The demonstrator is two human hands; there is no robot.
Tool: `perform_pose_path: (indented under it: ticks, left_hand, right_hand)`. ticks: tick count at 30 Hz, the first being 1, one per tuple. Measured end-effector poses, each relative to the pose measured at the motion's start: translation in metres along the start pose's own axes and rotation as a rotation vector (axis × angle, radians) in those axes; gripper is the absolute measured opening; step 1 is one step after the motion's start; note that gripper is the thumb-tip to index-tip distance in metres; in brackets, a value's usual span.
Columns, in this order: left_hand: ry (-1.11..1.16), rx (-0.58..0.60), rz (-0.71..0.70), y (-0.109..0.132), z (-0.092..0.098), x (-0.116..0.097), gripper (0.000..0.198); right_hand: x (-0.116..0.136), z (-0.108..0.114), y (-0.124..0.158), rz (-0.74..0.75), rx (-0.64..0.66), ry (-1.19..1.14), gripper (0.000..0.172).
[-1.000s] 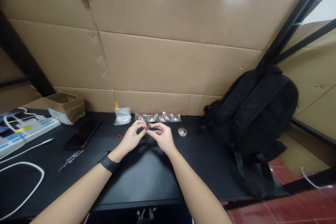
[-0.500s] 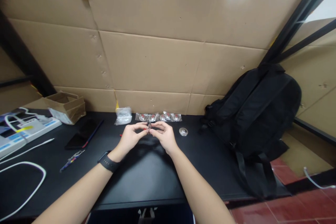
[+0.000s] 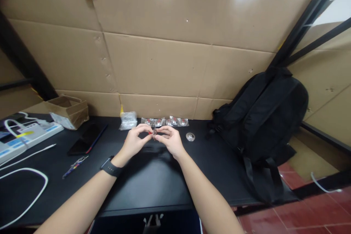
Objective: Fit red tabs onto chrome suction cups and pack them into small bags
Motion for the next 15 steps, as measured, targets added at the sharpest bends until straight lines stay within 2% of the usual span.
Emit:
perform_pose_path:
  ticks: [11,15]
  left_hand:
    - [0.159,0.023,0.129,0.002,-0.009,0.011,0.009]
    - [0.258,0.065,0.201,0.002,-0.014,0.016,0.013]
  right_hand:
    - [0.004,-0.001,0.000,0.016,-0.007,-0.010,0.040]
    - [0.003,0.000,0.000,0.027,0.008,0.019,0.037]
Point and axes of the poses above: each hand's wrist, its own y-axis away from the middle knuckle, its own z-axis out of the back of the hand, x = y × z, the point moved 6 cm from there along -y, towards the middle knuckle, and after that the axes turned 11 degrees about z, right-handed, at the moved point
